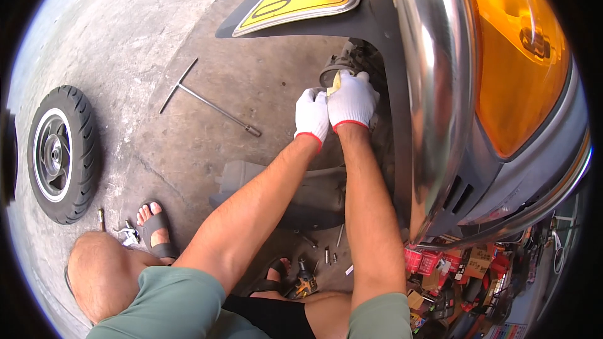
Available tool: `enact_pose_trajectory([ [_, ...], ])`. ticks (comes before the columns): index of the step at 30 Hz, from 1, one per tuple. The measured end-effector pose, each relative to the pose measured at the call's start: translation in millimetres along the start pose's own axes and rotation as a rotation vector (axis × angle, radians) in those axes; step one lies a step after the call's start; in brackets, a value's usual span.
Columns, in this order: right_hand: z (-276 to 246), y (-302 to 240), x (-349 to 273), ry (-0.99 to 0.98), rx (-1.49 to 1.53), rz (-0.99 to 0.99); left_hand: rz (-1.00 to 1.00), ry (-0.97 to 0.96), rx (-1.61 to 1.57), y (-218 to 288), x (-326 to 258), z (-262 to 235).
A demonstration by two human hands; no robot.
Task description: The person cleans the rear wheel hub of a scooter using a brush and a cloth. They then retrieve a new brake drum from a box and install it onto the hub. Finally, they mount the rear tire onto the scooter's axle.
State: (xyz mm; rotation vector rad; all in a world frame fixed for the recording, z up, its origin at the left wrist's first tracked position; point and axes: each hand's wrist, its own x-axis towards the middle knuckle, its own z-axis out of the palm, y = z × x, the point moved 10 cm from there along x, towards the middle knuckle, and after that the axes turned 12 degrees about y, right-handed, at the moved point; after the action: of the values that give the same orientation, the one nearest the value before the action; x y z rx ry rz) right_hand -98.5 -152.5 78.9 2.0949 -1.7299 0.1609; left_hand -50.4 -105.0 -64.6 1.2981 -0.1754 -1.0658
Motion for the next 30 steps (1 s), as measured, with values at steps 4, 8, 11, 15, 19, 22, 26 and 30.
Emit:
enact_pose_trajectory([
  [4, 3, -9, -4, 0.02, 0.128, -0.116, -0.01, 0.03, -0.034, -10, 2, -2],
  [8, -18, 8, -16, 0.07, 0.106, 0.021, -0.068, -0.01, 0.01, -21, -3, -3],
  [11, -31, 28, -15, 0.199, 0.183, 0.094, -0.094, -0.014, -0.002, -21, -3, 0],
  [15, -20, 8, -14, 0.076, 0.05, 0.005, 0.014, -0.002, 0.074, -3, -10, 0],
  [19, -6, -1, -4, 0.035, -0.053, -0.036, -0.019, 0.001, 0.037, -8, -4, -3],
  [22, -9, 8, -5, 0.02, -0.063, 0.01, -0.031, 0.001, 0.024, -9, -5, 0],
  [26, -15, 28, -12, 0.055, -0.01, 0.151, 0.018, 0.051, 0.03, -2, -6, 1],
  [30, -19, 55, -24, 0.134, 0.104, 0.22, -0.054, 0.008, -0.028, -6, -9, 10],
])
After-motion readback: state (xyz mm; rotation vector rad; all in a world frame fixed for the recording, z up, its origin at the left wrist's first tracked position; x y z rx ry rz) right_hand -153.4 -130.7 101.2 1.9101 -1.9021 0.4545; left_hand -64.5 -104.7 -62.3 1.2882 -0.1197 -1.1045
